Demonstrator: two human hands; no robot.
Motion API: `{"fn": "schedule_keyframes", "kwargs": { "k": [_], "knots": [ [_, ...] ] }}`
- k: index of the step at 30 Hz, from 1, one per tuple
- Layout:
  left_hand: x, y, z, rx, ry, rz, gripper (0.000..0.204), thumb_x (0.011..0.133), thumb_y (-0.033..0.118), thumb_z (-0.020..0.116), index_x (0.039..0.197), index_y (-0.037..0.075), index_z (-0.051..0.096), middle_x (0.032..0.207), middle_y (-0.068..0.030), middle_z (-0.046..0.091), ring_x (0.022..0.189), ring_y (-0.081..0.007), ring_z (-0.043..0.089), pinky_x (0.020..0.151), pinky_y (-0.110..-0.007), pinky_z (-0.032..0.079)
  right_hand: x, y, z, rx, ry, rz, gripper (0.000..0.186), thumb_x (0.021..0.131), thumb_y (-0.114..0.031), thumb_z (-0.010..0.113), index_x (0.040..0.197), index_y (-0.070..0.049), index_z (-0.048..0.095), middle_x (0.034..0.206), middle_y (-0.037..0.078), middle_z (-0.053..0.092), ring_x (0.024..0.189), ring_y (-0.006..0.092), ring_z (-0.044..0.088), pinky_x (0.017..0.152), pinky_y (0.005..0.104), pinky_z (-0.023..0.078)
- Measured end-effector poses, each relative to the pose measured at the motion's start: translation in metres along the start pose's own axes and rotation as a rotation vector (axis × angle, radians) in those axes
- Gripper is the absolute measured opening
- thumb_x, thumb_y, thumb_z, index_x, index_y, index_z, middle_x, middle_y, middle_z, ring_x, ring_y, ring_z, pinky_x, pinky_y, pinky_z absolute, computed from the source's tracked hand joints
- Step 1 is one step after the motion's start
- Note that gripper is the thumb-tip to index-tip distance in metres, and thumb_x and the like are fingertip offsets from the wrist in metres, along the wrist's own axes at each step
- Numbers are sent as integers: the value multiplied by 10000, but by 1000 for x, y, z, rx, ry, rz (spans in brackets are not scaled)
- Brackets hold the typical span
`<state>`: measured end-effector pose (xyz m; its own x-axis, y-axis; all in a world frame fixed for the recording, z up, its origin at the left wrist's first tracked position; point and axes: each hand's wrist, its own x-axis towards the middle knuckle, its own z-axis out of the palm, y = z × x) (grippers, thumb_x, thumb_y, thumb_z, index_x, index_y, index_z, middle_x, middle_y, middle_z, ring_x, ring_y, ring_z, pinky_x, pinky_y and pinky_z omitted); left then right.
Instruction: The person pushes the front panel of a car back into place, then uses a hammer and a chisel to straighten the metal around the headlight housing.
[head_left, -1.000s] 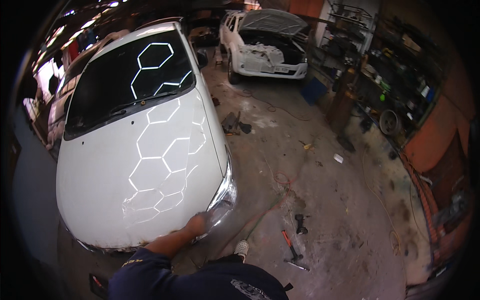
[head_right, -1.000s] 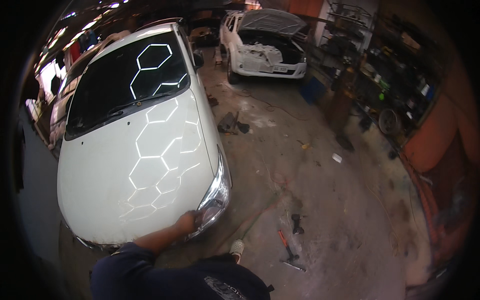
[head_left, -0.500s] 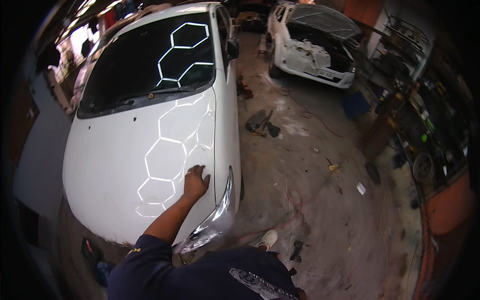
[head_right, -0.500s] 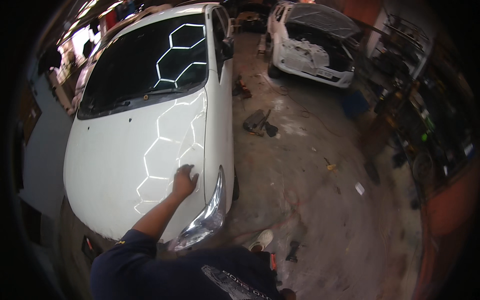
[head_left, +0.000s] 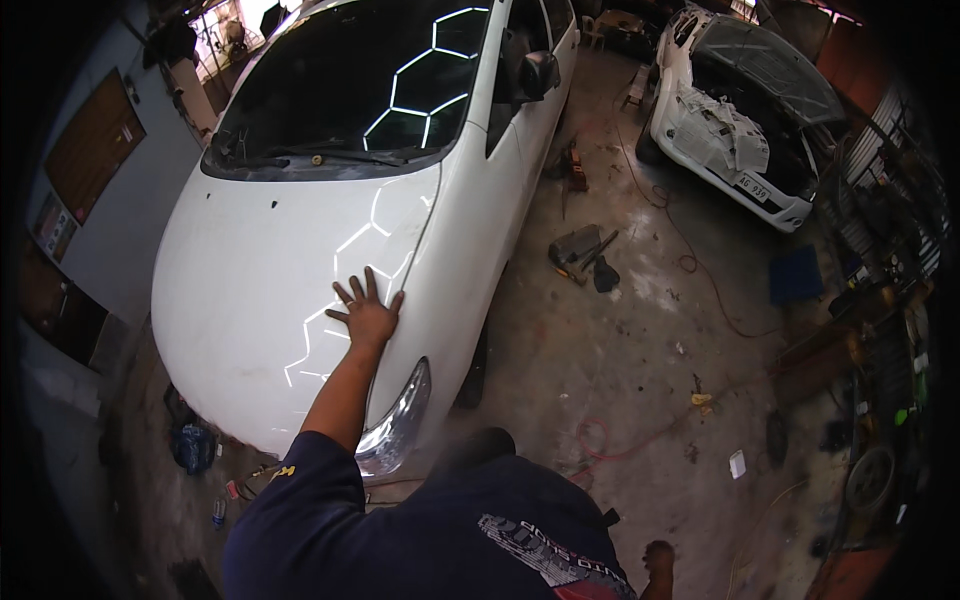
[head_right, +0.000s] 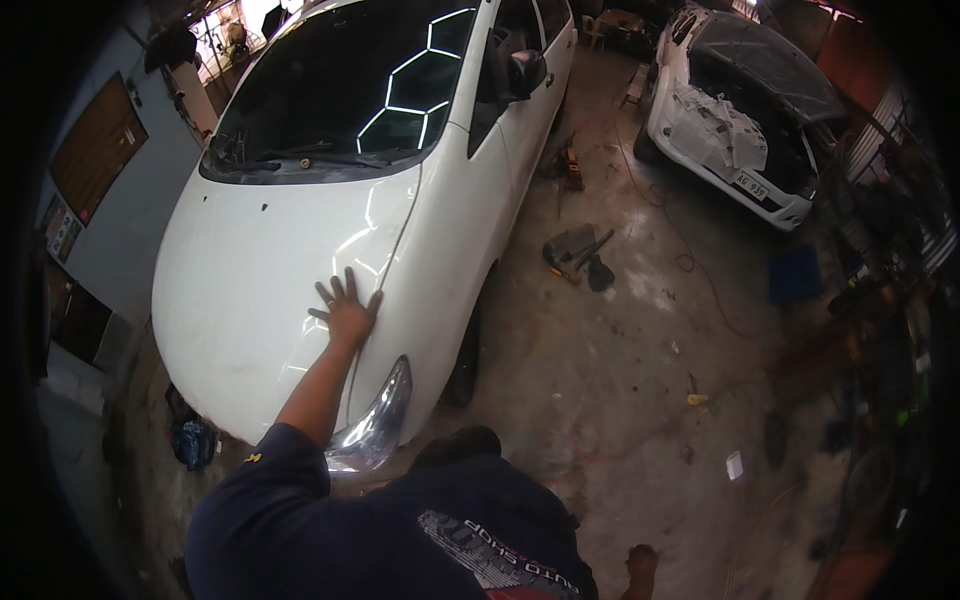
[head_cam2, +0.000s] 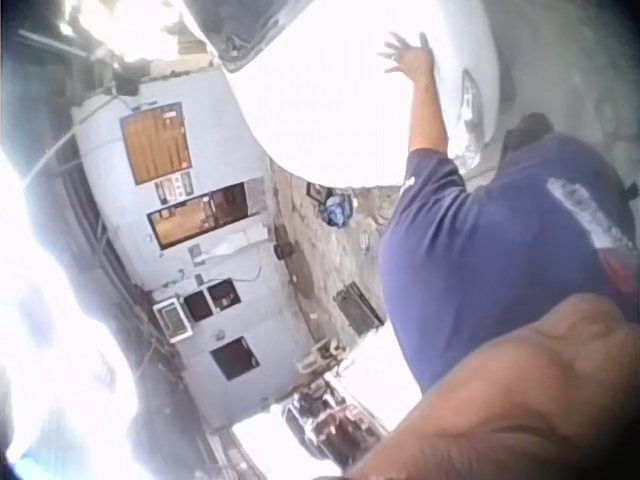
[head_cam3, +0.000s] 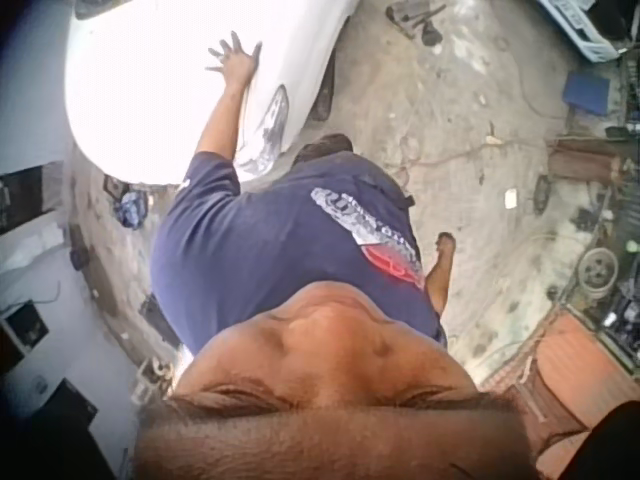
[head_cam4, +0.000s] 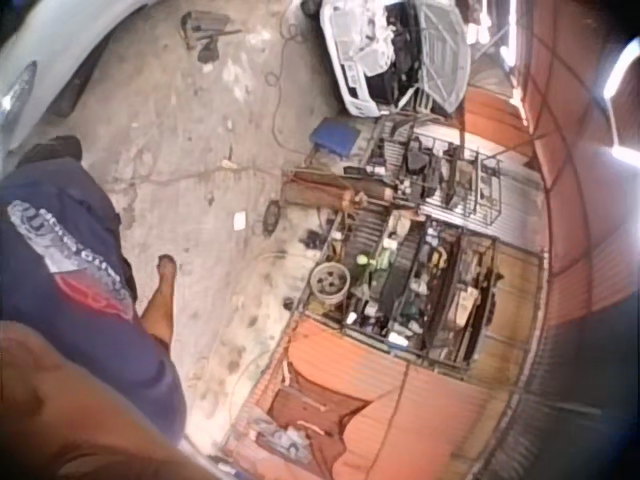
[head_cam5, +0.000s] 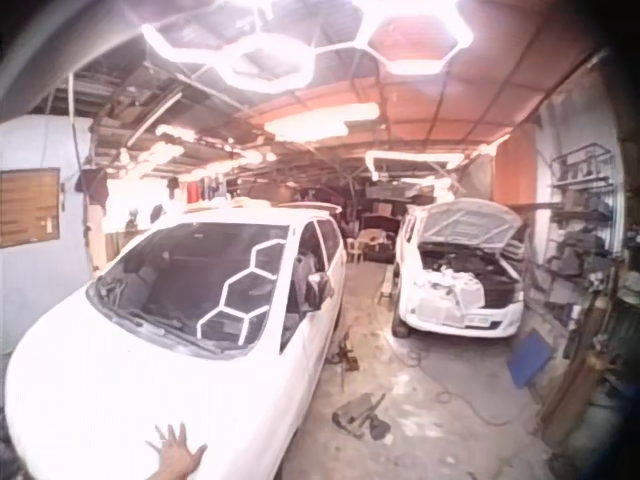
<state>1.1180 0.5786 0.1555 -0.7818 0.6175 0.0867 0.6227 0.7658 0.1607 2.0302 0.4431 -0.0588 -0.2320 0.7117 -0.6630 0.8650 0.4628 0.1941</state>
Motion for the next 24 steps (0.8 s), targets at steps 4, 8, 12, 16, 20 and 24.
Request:
{"fn": "schedule_keyframes", "kwargs": {
  "k": [4, 8, 12, 16, 20, 24],
  "knots": [
    [25, 1, -18, 66, 88, -130, 915, 951, 691, 492, 1661, 205, 179, 1675, -224, 232, 1550, -525, -13, 1081, -850, -13, 108, 33, -91, 905, 93, 422, 190, 876, -193, 733, 1027, -83, 768, 1113, 127, 735, 1028, 296, 702, 897, 408, 568],
    [57, 63, 27, -50, 44, -144, 953, 934, 715, 507, 1657, 180, 191, 1662, -238, 249, 1552, -519, 3, 1084, -846, -11, 175, 126, -111, 951, 283, 237, 292, 767, -207, 792, 1011, -53, 750, 1000, 125, 739, 871, 266, 717, 744, 391, 568],
    [106, 88, -11, 59, 77, -220, 985, 923, 744, 505, 1651, 151, 205, 1660, -243, 259, 1565, -477, 56, 1138, -795, 26, 278, 72, -174, 476, 110, -207, 392, 748, -221, 810, 1128, -135, 770, 1231, 102, 715, 1154, 275, 663, 980, 393, 549],
    [180, 130, -2, 81, 132, -256, 959, 937, 751, 472, 1643, 147, 237, 1655, -233, 284, 1570, -446, 103, 1168, -761, 63, 336, 70, -252, 1097, -110, -48, 395, 780, -227, 804, 1149, -96, 751, 1173, 129, 729, 1114, 261, 689, 945, 390, 564],
    [254, 190, 19, 57, 174, -263, 853, 985, 718, 401, 1629, 169, 291, 1637, -206, 332, 1553, -451, 176, 1153, -771, 120, 415, 143, -293, 307, 113, -341, 341, 851, -212, 759, 1145, -44, 728, 1062, 150, 744, 980, 241, 737, 822, 393, 592],
    [296, 188, 16, 67, 202, -354, 870, 968, 761, 378, 1625, 195, 305, 1650, -195, 318, 1568, -379, 186, 1163, -760, 123, 490, 161, -357, 707, 60, -88, 274, 891, -184, 722, 1117, -29, 716, 997, 134, 747, 812, 250, 753, 698, 387, 604]
  ]
}}
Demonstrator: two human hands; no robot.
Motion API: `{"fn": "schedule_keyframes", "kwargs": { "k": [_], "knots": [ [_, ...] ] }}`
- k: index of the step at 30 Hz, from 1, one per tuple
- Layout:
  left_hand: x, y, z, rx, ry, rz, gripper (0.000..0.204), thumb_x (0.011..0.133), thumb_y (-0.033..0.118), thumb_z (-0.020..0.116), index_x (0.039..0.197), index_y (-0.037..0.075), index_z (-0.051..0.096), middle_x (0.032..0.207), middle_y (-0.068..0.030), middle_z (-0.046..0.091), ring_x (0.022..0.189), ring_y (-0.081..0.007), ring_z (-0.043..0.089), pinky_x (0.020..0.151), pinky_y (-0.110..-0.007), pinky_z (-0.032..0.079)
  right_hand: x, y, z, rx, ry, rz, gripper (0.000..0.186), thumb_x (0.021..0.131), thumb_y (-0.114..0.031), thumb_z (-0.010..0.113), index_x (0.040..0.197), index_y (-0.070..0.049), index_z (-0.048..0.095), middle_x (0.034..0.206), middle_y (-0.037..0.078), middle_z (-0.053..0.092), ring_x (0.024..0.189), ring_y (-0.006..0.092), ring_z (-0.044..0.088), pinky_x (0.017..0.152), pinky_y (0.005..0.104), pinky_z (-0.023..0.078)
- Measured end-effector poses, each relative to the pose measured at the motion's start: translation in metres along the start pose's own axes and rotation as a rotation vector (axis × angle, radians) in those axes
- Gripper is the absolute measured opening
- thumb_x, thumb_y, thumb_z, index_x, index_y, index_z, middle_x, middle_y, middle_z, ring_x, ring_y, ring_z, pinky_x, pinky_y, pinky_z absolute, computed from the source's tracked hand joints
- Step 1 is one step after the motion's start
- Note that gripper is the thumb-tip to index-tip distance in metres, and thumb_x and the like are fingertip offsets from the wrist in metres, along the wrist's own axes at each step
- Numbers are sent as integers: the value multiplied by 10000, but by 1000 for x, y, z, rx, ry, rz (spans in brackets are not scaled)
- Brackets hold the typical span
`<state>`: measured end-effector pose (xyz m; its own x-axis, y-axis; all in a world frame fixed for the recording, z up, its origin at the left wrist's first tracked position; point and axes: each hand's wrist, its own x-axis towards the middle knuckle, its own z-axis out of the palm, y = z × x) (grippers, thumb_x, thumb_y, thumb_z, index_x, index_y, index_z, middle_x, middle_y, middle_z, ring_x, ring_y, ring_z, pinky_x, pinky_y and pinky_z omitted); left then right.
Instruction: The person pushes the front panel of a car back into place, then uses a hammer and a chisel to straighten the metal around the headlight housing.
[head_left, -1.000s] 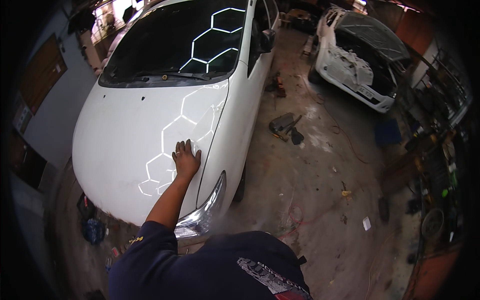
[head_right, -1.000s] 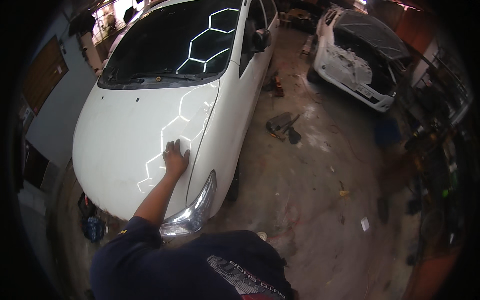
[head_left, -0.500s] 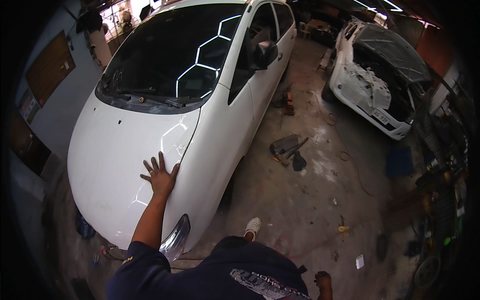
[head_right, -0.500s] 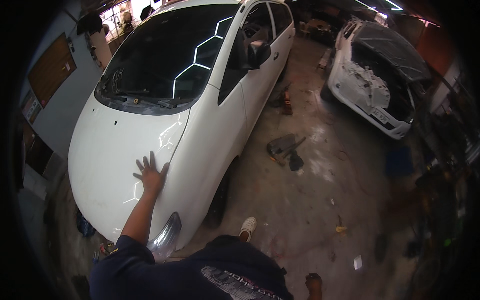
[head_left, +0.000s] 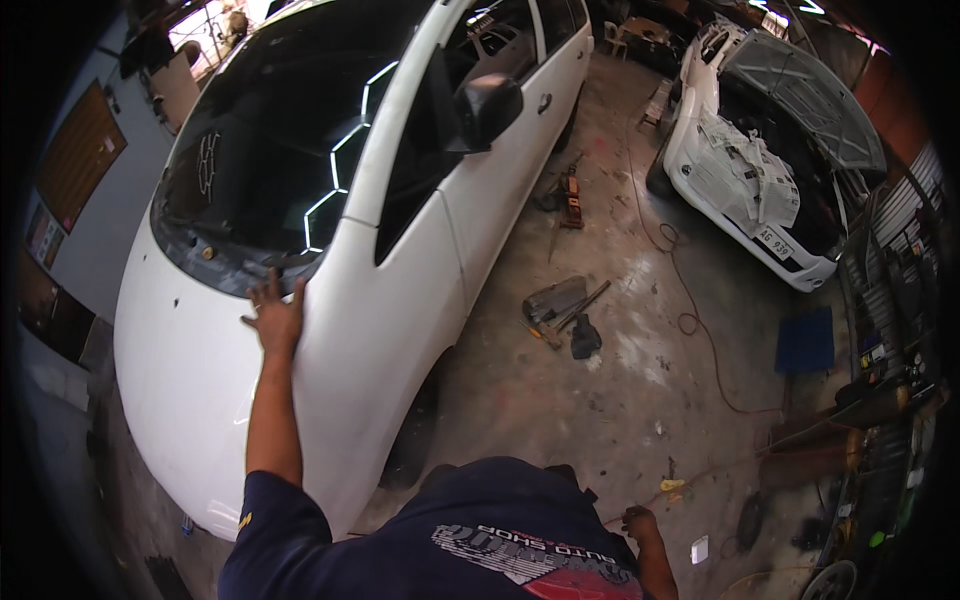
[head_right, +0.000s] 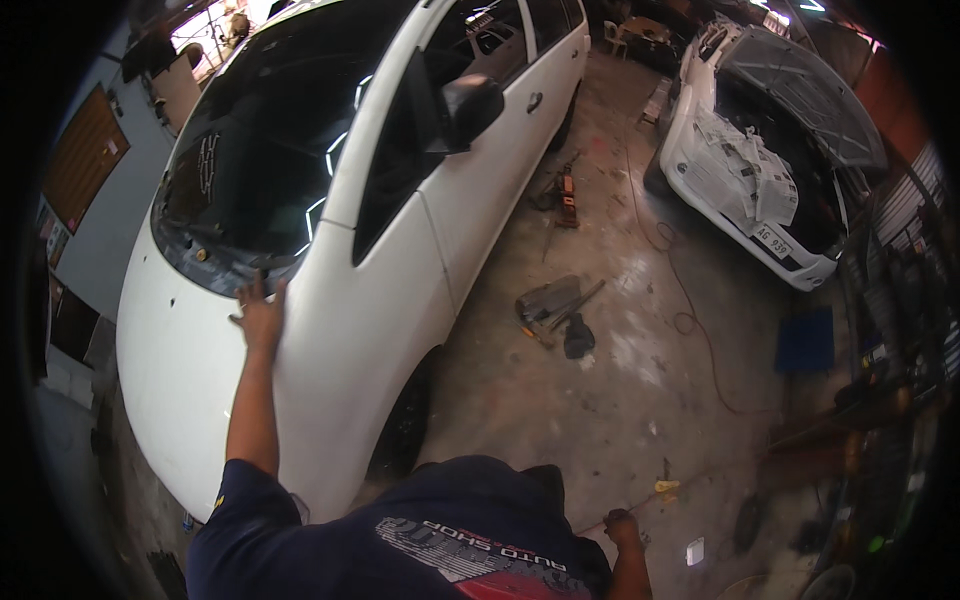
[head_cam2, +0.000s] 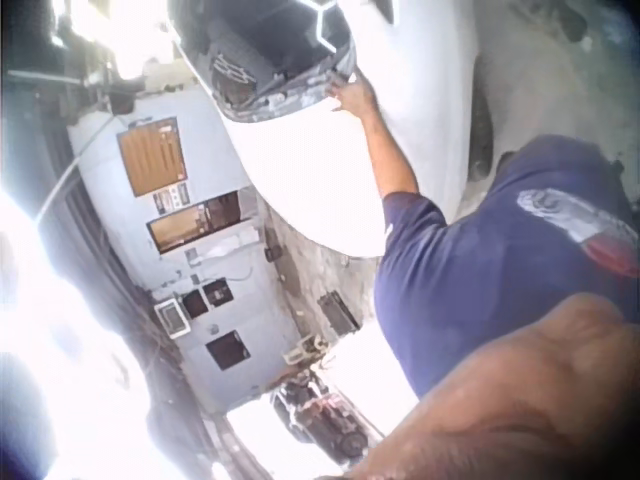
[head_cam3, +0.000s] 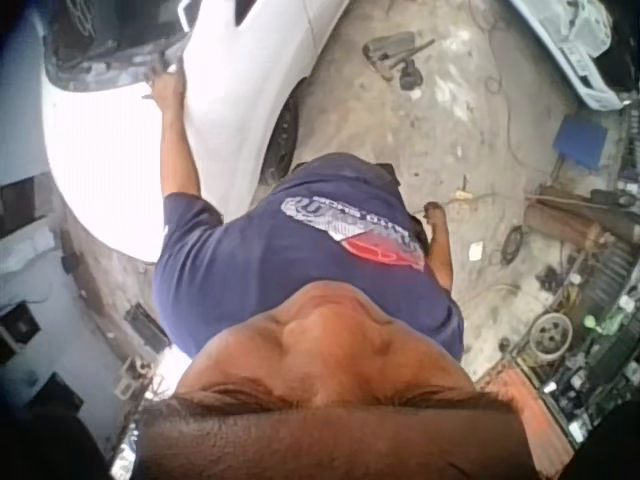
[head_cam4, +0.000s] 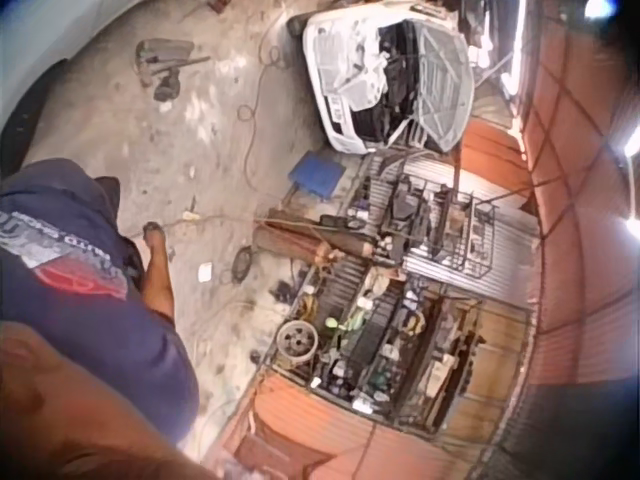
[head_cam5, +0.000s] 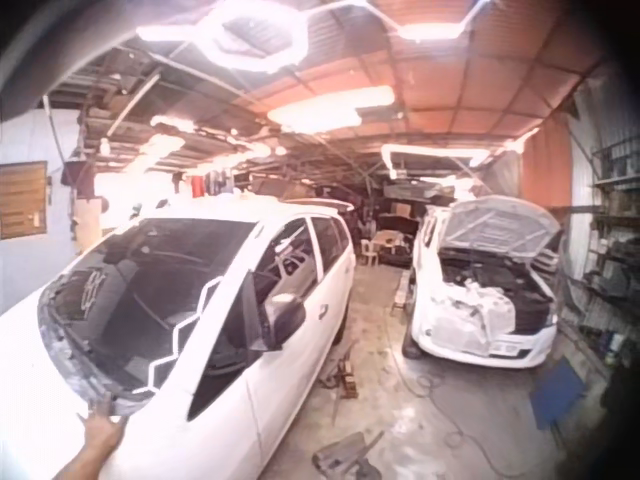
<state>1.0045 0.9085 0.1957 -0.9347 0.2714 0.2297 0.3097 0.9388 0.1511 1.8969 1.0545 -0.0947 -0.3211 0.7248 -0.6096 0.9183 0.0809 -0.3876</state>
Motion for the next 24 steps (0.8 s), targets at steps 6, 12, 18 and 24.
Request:
{"fn": "schedule_keyframes", "kwargs": {
  "k": [6, 12, 18, 24],
  "knots": [
    [5, -2, 25, 4, 186, -109, 812, 963, 718, 479, 1532, 139, 469, 1578, -223, 426, 1510, -372, 336, 1166, -704, 240, 102, 6, -91, 316, -94, 269, 260, 903, -144, 709, 1109, 14, 707, 908, 176, 737, 723, 239, 735, 646, 352, 577],
    [-40, 38, 23, 80, 272, -550, 727, 1040, 656, 331, 1509, 123, 487, 1533, -147, 503, 1460, -366, 404, 1135, -679, 309, 201, -1, -212, 416, -145, 270, 289, 901, -115, 683, 1168, -5, 681, 1012, 171, 733, 789, 236, 729, 675, 362, 580],
    [-107, 95, 87, 138, 312, -602, 947, 1006, 748, 278, 1636, 53, 152, 1639, -298, 238, 1547, -479, 136, 1196, -685, 183, 320, 129, -320, 518, -127, 413, 226, 899, -133, 656, 1110, -53, 667, 924, 130, 717, 738, 283, 705, 606, 409, 558],
    [-107, 143, 125, 143, 322, -727, 1201, 910, 863, 335, 1618, -29, -48, 1634, -400, 58, 1510, -602, 5, 1243, -617, 108, 408, 96, -410, 587, -92, 475, 207, 956, -107, 590, 1158, -70, 617, 861, 114, 691, 591, 248, 653, 467, 374, 495]
  ]
}}
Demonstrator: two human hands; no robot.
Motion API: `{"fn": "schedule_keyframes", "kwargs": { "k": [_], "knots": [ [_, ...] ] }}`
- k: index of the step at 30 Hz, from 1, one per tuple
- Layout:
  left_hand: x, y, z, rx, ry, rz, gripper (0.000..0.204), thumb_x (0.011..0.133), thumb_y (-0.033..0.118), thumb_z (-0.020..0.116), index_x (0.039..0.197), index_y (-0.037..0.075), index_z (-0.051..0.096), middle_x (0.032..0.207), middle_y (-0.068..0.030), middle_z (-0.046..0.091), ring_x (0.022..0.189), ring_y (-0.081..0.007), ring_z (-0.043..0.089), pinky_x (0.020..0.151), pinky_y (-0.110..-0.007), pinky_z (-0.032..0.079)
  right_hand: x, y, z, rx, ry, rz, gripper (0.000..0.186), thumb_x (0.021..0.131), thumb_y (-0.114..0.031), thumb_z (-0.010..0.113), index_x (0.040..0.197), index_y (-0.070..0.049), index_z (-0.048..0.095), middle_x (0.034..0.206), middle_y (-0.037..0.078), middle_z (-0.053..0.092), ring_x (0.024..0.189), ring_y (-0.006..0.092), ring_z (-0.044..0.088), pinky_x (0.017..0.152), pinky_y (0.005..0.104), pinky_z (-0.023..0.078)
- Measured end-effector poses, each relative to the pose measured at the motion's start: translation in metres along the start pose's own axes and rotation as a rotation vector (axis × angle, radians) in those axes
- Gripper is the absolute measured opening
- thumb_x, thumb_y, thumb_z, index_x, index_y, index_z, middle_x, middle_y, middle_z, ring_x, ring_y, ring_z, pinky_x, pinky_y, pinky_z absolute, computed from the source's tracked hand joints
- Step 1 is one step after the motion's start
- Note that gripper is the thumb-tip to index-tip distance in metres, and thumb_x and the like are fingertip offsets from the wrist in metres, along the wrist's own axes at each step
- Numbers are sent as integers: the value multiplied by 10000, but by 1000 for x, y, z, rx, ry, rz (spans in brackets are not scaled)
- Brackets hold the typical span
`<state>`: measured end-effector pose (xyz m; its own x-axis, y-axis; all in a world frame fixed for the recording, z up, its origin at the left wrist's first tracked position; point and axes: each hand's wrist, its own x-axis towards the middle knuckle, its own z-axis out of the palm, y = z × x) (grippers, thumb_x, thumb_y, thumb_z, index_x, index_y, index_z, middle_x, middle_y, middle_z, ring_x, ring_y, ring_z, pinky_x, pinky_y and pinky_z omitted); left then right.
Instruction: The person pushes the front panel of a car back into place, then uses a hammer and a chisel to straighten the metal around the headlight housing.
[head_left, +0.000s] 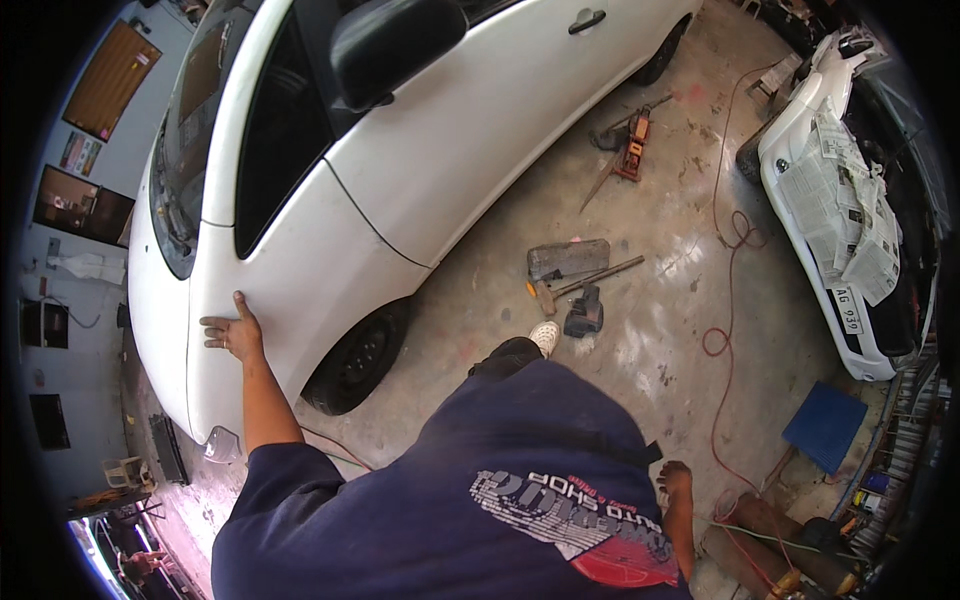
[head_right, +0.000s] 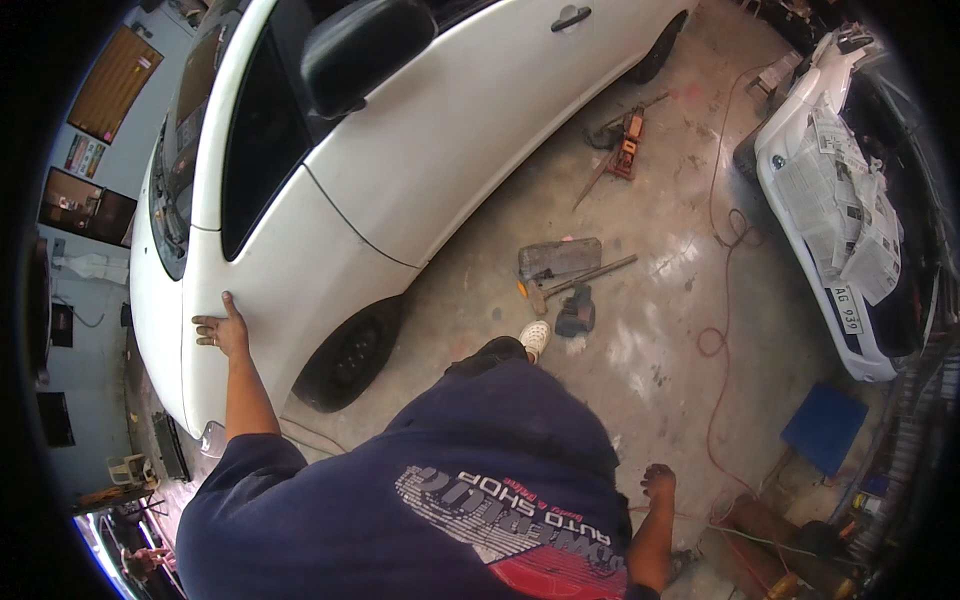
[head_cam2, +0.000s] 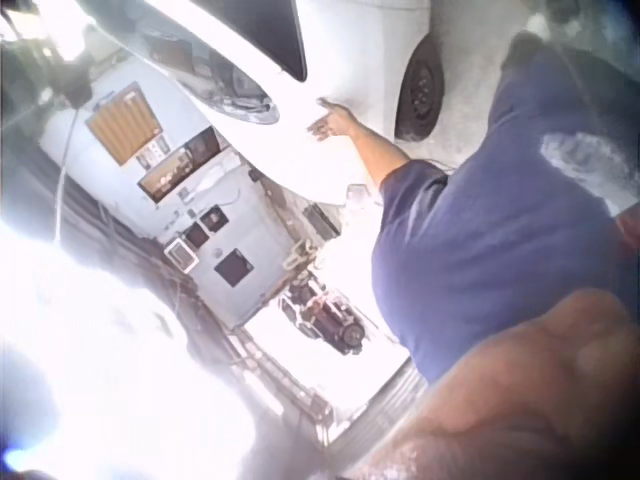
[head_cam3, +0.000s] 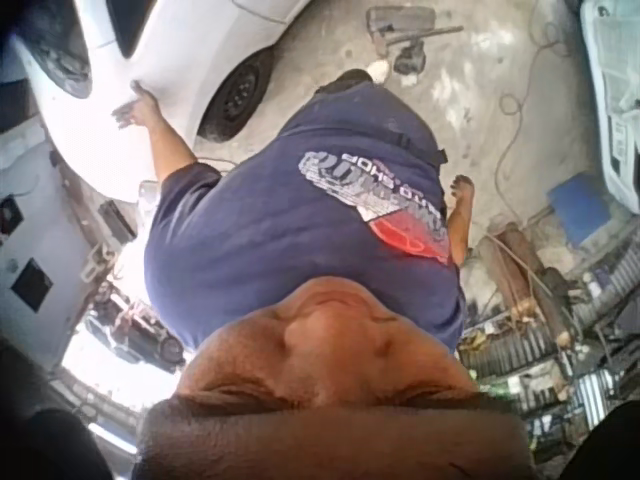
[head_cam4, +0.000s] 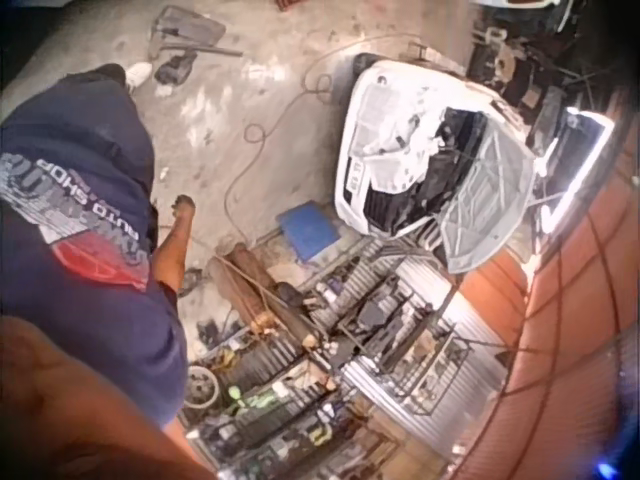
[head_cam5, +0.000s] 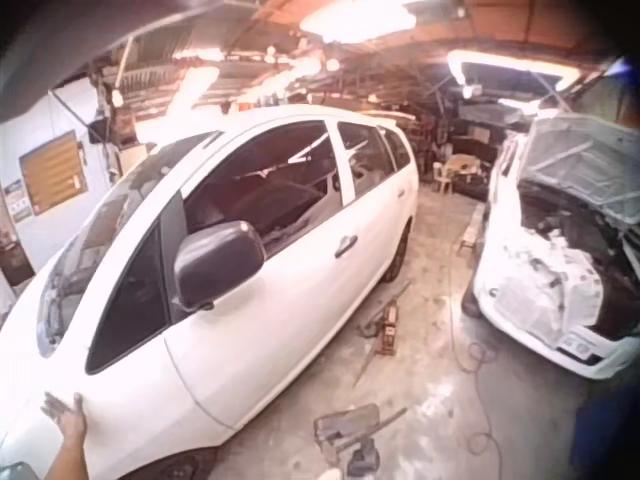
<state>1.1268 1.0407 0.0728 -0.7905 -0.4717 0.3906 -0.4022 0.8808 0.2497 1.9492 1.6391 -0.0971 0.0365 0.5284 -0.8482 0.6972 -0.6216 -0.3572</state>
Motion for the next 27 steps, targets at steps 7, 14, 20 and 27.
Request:
{"fn": "schedule_keyframes", "kwargs": {
  "k": [7, 14, 20, 27],
  "knots": [
    [-55, 56, 70, -219, -82, -395, 1233, 913, 850, 363, 1596, -70, -93, 1635, -382, 124, 1513, -542, 155, 1234, -551, 219, 44, -75, -20, -356, -177, -463, 329, 922, -117, 677, 1241, -46, 638, 913, 122, 745, 700, 219, 707, 592, 369, 545],
    [-283, 158, 183, 81, -1268, 131, 699, 962, 581, 566, 1386, 26, 576, 1390, -239, 611, 1223, -409, 611, 1075, -464, 464, 91, -254, -68, -390, -91, -55, 399, 927, -177, 713, 1293, -27, 658, 1073, 195, 743, 898, 253, 742, 796, 382, 583],
    [-537, 438, 155, 22, -1604, 755, 678, 905, 536, 684, 1375, 50, 640, 1346, -252, 644, 1289, -398, 596, 1098, -434, 456, 255, -330, -185, -593, -42, -203, 425, 912, -311, 723, 1241, -43, 695, 1053, 212, 752, 875, 301, 755, 815, 403, 580],
    [-606, 671, 169, -80, -1349, 751, 617, 875, 453, 751, 1331, 45, 669, 1238, -238, 705, 1182, -379, 671, 1020, -431, 516, 415, -426, -331, -878, 84, -501, 395, 920, -311, 704, 1218, -52, 710, 1093, 165, 745, 923, 269, 749, 825, 397, 586]
  ]
}}
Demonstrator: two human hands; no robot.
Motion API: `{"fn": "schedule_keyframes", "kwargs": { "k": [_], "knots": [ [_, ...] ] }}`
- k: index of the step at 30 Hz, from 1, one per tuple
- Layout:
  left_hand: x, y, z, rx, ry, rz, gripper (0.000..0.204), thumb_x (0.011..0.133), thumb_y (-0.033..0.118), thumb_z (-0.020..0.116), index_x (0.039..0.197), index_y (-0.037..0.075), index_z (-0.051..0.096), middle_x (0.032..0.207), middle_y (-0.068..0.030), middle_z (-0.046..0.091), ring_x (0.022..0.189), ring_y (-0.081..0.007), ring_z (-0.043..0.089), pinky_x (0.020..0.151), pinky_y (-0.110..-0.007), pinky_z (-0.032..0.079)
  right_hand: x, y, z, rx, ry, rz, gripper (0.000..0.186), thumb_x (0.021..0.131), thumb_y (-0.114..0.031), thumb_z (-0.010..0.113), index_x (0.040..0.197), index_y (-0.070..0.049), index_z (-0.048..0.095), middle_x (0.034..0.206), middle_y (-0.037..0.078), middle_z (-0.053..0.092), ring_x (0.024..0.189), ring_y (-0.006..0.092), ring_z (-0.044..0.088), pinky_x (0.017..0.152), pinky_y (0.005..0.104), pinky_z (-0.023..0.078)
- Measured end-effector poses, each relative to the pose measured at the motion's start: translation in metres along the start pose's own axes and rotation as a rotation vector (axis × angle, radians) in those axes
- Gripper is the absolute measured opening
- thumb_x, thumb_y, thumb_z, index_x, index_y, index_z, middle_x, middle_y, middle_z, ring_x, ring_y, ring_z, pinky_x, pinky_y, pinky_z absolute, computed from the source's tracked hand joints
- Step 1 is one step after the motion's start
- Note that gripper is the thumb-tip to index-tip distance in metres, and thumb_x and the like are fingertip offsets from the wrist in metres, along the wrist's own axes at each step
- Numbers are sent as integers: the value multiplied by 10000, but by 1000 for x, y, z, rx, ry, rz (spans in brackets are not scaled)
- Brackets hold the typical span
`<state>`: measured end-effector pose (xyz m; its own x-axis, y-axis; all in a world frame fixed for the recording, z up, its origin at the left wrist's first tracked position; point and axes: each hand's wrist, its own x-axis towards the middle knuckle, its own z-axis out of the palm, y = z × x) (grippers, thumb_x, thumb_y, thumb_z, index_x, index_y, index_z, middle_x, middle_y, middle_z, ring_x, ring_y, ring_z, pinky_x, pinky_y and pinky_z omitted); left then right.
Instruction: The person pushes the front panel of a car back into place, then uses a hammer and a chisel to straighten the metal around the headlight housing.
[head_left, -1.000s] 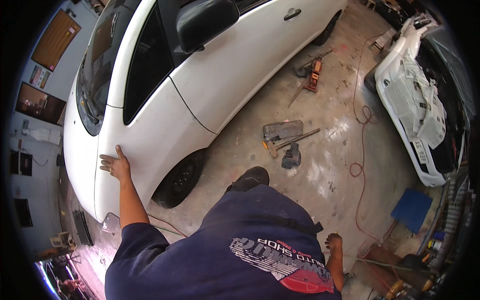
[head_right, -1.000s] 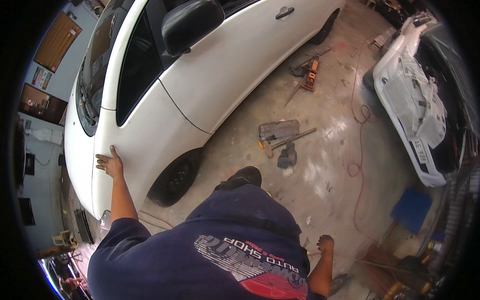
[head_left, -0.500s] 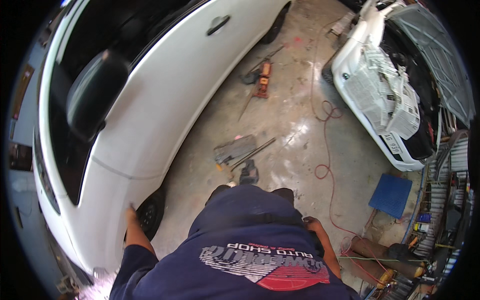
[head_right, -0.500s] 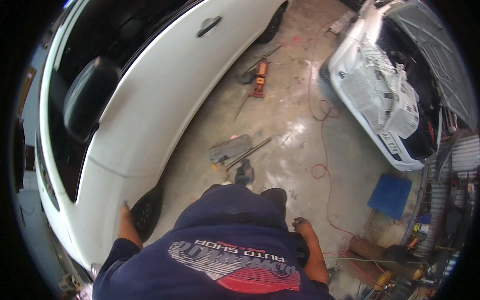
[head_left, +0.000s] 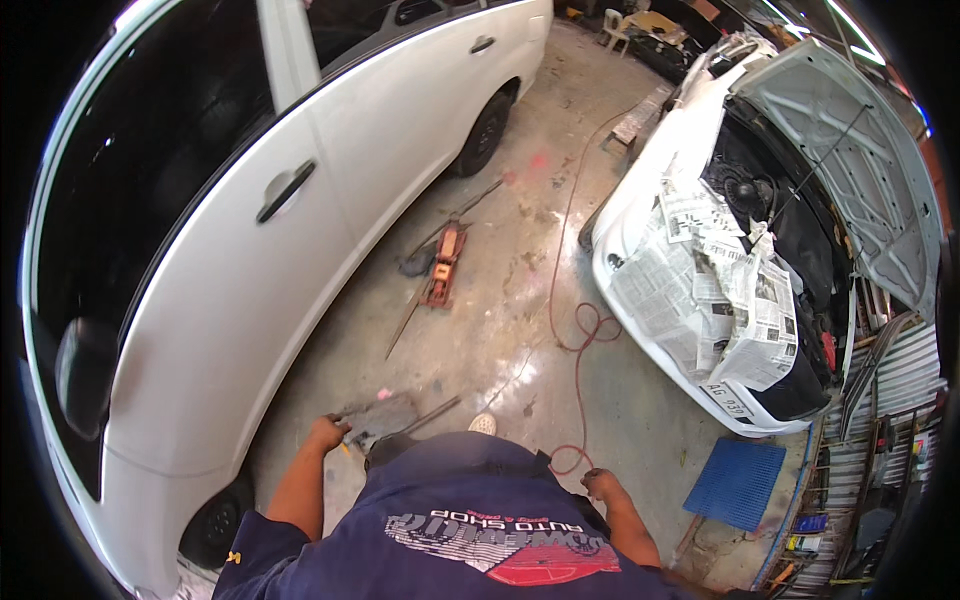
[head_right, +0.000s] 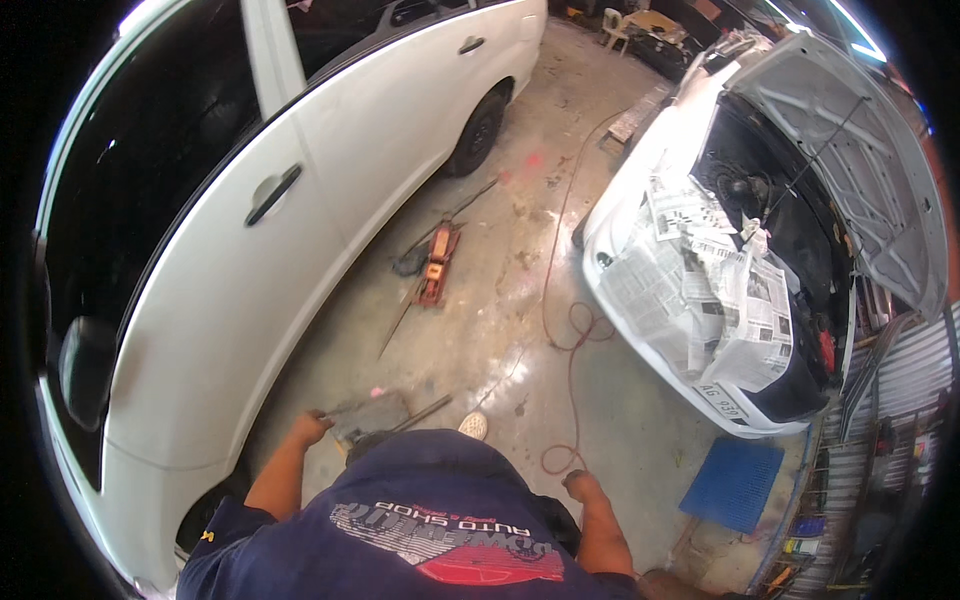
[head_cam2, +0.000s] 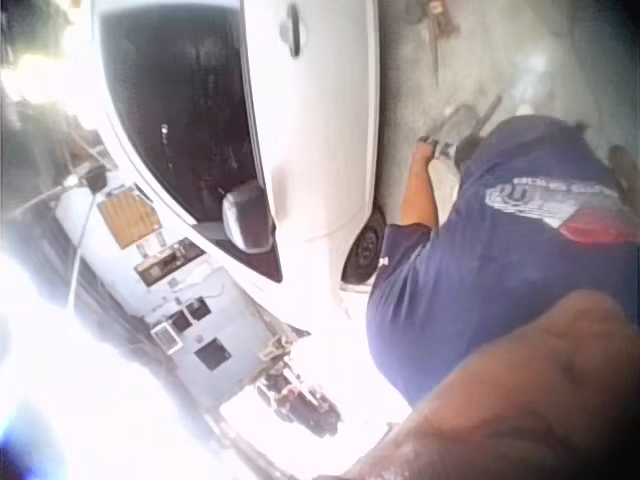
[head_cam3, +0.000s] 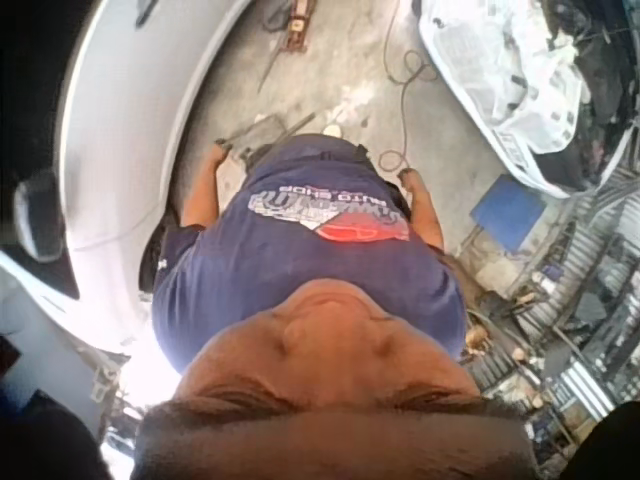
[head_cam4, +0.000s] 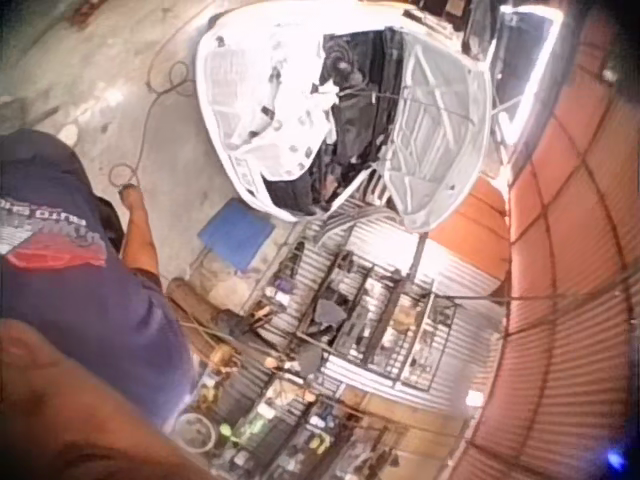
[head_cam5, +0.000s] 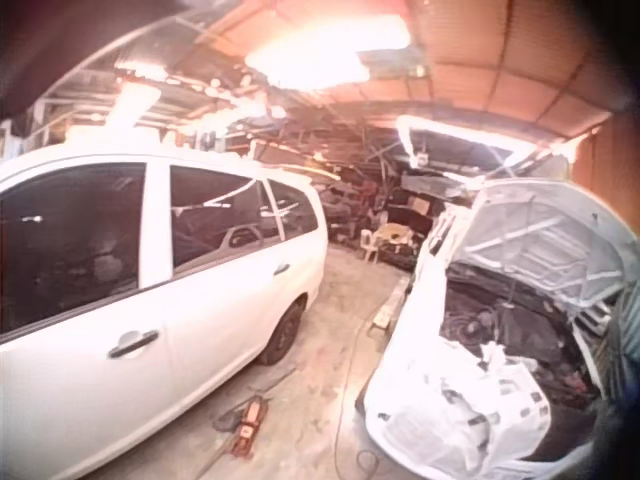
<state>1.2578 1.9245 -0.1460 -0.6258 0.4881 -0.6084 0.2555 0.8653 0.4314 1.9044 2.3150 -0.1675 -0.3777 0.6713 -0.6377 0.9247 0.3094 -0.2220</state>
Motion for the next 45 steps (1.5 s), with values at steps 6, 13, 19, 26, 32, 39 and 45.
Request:
{"fn": "schedule_keyframes", "kwargs": {
  "k": [6, 13, 19, 26, 32, 39, 45],
  "knots": [
    [65, 84, -59, -265, 173, -192, 432, 871, 333, 770, 1180, 34, 733, 1051, -199, 740, 939, -319, 709, 827, -421, 551, 119, -53, -173, -7, -1, 73, 450, 901, -355, 707, 1257, -80, 707, 1211, 191, 721, 1110, 341, 696, 990, 416, 535],
    [210, 144, -17, 449, -550, -88, 586, 816, 141, 840, 1365, 264, 676, 1237, -124, 711, 931, -230, 733, 751, -388, 634, 295, -164, -307, 216, -124, -184, 463, 952, -317, 693, 1327, -48, 657, 1167, 192, 737, 1032, 280, 722, 935, 390, 547],
    [430, 261, -60, 378, -541, -252, 455, 827, 327, 838, 1230, 154, 719, 1129, -104, 737, 979, -232, 712, 831, -460, 592, 462, -279, -451, 408, -250, -272, 493, 977, -318, 678, 1382, -44, 611, 1127, 168, 745, 953, 234, 723, 919, 377, 547],
    [681, 535, -224, 2, 110, 136, 539, 806, 344, 838, 1228, 31, 721, 1205, -209, 724, 1130, -366, 693, 1010, -425, 534, 614, -371, -657, 175, -117, -462, 496, 1003, -380, 620, 1408, -95, 594, 1319, 213, 666, 1218, 377, 631, 1040, 438, 483],
    [836, 730, -301, -269, 251, 273, 488, 819, 258, 822, 1225, 10, 712, 1178, -241, 724, 1114, -360, 700, 974, -419, 549, 781, -403, -817, 221, 16, -519, 498, 1000, -388, 630, 1413, -112, 594, 1328, 213, 662, 1230, 358, 633, 1060, 429, 479],
    [977, 775, -237, 186, -207, -125, 391, 913, 261, 718, 1215, 12, 709, 1169, -218, 730, 1082, -349, 705, 931, -422, 557, 1034, -429, -979, 154, 13, -497, 493, 984, -388, 648, 1370, -83, 626, 1312, 190, 677, 1204, 341, 652, 1044, 410, 490],
    [1101, 908, -263, -60, -332, -295, 418, 916, 295, 712, 1230, 20, 709, 1197, -216, 721, 1107, -344, 694, 952, -426, 541, 1189, -470, -1148, 59, 37, -557, 494, 987, -393, 637, 1380, -94, 613, 1332, 208, 655, 1227, 379, 624, 1044, 437, 486]
  ]
}}
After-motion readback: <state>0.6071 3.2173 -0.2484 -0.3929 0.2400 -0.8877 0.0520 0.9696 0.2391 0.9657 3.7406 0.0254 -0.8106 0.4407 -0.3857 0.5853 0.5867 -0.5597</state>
